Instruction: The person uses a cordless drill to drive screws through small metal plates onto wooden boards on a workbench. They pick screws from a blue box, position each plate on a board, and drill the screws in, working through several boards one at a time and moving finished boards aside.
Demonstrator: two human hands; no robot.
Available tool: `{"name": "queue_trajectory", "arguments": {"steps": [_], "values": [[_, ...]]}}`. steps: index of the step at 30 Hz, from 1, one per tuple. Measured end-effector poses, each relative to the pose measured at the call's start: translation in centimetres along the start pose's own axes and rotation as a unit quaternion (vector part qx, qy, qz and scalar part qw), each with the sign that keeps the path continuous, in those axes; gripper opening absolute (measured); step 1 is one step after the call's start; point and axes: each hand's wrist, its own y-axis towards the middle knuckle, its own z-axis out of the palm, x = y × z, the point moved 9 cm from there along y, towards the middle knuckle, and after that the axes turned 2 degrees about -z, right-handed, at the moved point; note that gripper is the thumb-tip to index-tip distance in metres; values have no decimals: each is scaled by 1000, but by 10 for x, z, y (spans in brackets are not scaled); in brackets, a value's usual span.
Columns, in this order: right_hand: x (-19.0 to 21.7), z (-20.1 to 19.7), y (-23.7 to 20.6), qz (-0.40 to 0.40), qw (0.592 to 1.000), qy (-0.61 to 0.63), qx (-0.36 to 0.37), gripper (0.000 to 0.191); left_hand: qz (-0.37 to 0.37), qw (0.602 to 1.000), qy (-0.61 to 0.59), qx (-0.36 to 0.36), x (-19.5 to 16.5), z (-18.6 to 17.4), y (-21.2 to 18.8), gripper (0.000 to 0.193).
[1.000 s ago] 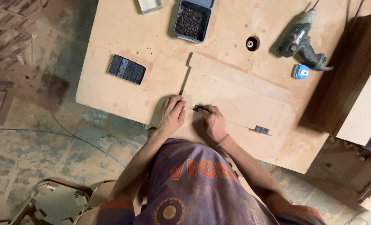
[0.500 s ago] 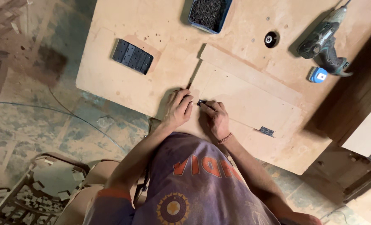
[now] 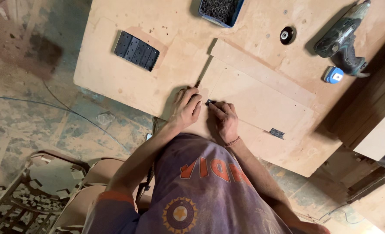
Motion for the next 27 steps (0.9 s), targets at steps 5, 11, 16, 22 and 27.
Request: {"name": "queue_trajectory", "arguments": {"steps": [5,11,16,22,27], "values": [[8,-3,2,-6,1000,-2,-10,35,7,1000,2,-11,-3,-5,0,18],[9,-2,2,-9,1000,-8,-12,37,7,1000,2,-11,-5,-6,0,18],[10,-2,0,-20,1000,-4,-15,38,11,1000,2,-12,-5,-7,0,18],[9,-1,0,-19,1000,-15,-13,37,10,1000,3,-10,-4,-5,0,19],[12,-1,1,-28,999,-23,-19,40,16,1000,2,-10,-3,-5,-1,20]]}}
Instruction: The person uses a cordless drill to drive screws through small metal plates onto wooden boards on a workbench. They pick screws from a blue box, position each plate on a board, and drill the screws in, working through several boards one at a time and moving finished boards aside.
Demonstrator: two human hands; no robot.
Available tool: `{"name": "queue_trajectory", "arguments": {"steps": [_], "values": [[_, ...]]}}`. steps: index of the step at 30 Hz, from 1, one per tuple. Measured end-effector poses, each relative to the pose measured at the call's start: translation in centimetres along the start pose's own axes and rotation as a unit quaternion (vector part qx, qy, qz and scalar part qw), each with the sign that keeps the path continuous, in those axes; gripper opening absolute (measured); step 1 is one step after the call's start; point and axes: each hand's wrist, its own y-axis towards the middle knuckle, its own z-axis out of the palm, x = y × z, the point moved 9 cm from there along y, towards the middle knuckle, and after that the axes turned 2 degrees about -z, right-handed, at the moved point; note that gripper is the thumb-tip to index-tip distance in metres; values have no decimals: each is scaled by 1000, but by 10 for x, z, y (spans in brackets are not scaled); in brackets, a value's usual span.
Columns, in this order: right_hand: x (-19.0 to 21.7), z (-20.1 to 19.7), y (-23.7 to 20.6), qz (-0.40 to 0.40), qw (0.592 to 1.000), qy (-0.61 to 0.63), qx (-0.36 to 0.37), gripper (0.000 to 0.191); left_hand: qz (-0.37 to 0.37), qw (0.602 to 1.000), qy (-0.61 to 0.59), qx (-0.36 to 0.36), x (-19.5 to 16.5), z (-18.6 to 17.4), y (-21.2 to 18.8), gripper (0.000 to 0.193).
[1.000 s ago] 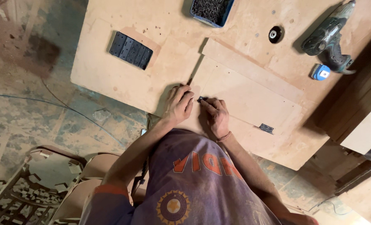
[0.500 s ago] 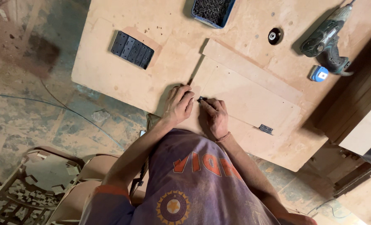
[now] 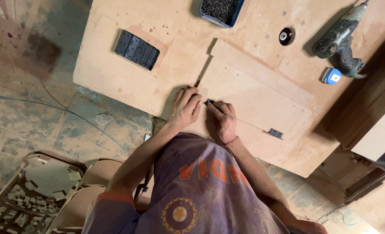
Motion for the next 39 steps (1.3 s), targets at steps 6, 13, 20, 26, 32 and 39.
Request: {"name": "queue_trajectory", "arguments": {"steps": [6,13,20,26,32,39], "values": [[4,-1,1,-9,1000,-1,1,42,1,1000,-5,-3,1,2,-2,21],[2,-2,0,1,1000,-1,-2,39,-1,1000,5,3,2,4,-3,20],[-3,-12,-7,-21,999,-31,-7,38,-3,999,40,31,-10,3,-2,24],[-40,-71,-24,19,990,-94,-101,27,104,990,54,76,-42,16,1,42],[-71,-103,-39,68,985,-99,-127,23,145,965,83,204,-50,45,1,41],[-78,-93,-47,86,986,-67,-128,20,146,964,117,191,-50,57,-2,41]]}}
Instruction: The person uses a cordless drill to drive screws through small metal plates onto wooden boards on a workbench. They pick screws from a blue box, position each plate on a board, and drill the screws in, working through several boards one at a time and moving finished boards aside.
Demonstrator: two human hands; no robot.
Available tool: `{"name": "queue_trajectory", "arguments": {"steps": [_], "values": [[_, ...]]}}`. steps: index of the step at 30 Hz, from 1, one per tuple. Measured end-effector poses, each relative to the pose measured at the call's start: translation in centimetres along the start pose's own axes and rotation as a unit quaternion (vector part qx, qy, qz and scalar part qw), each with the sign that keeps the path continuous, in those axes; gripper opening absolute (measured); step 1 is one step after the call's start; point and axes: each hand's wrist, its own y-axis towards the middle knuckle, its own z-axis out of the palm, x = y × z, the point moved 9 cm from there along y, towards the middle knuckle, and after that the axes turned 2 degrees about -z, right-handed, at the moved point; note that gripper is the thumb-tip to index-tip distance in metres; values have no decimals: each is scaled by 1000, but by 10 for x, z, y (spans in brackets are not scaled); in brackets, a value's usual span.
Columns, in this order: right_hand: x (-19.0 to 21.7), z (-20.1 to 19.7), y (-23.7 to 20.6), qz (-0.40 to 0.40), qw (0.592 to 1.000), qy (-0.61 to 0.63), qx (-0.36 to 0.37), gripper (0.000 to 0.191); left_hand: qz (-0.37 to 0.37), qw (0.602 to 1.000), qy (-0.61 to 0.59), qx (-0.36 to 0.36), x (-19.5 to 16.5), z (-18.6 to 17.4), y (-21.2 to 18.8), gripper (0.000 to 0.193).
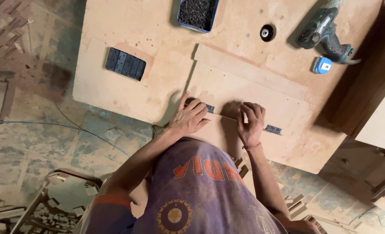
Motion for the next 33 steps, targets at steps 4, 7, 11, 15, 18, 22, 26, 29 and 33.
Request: {"name": "queue_trajectory", "arguments": {"steps": [4,7,11,15,18,22,26,29,33], "values": [[14,2,13,-3,1000,20,-1,19,-1,998,32,-48,-5,-2,-1,38],[32,7,42,-29,999,18,9,22,0,998,36,-51,-6,-4,0,35],[57,28,116,-128,990,30,45,28,20,995,47,-84,-12,-14,4,35],[72,83,224,-163,983,3,84,20,24,995,53,-76,-13,-19,6,35],[88,120,281,-172,974,-71,132,14,40,996,52,-62,-15,-23,6,36],[109,144,294,-222,943,-185,165,6,48,995,77,-35,-16,-26,5,28],[120,140,286,-270,934,-183,143,11,51,995,72,-34,-16,-31,8,29],[118,132,282,-285,936,-167,121,14,50,995,64,-55,-18,-37,8,31],[103,130,280,-238,956,-97,143,12,41,996,54,-64,-19,-38,10,36]]}}
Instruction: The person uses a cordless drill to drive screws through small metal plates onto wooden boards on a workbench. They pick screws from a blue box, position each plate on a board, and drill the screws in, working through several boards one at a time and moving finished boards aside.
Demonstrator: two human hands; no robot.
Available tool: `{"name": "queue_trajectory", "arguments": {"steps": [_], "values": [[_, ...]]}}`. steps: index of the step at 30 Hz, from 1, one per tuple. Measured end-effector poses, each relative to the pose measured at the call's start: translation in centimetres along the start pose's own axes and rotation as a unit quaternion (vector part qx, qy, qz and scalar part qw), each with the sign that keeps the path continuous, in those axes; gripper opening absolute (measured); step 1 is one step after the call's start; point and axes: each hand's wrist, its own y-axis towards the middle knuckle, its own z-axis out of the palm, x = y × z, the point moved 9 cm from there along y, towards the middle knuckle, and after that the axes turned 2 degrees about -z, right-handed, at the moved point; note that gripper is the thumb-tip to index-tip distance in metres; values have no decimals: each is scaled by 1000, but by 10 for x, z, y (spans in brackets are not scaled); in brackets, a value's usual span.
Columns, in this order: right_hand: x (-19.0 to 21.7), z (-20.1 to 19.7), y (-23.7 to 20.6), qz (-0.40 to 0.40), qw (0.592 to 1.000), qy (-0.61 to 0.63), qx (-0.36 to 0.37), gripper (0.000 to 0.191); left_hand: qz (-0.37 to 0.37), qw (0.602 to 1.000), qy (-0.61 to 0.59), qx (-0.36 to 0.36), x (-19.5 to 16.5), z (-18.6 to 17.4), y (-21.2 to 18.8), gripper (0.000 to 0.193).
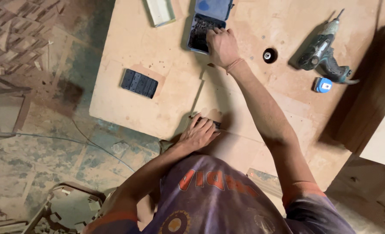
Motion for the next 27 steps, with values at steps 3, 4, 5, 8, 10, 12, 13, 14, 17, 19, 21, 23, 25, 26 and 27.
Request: {"name": "queue_trajectory", "arguments": {"steps": [3,4,5,8,10,12,13,14,17,19,21,23,25,26,27], "values": [[-21,1,-8,70,991,113,18,11,-5,1000,0,-11,-1,2,2,34],[-30,1,-12,96,983,154,24,11,-6,1000,1,-12,-2,3,3,34],[-34,-6,-15,98,969,226,-15,12,-6,1000,3,-13,-2,4,4,34],[-67,-32,-34,116,902,394,-131,16,3,1000,2,-13,-4,9,6,35],[-100,-48,-53,149,852,461,-198,22,-2,1000,-3,-8,-6,13,6,35],[-160,-57,-81,271,728,563,-283,20,-5,1000,-7,-2,-5,16,9,34],[-189,-68,-94,289,676,594,-326,20,-2,1000,-6,-4,-6,16,10,34],[-217,-79,-109,306,621,622,-366,20,1,1000,-6,-5,-6,16,11,34],[-287,-120,-147,340,615,573,-421,20,0,1000,-2,6,-7,21,13,34],[-324,-144,-163,380,658,501,-415,13,0,1000,5,14,-7,25,15,35],[-351,-155,-174,425,667,461,-402,8,3,1000,10,17,-8,27,15,37],[-372,-160,-181,499,709,375,-328,8,-2,1000,9,23,-7,30,16,35],[-385,-159,-180,532,732,336,-261,10,-6,1000,2,26,-6,31,17,33],[-389,-155,-176,532,738,343,-234,10,-7,1000,-4,28,-6,32,18,31],[-392,-150,-171,532,744,349,-206,11,-8,999,-11,31,-6,33,19,30]]}}
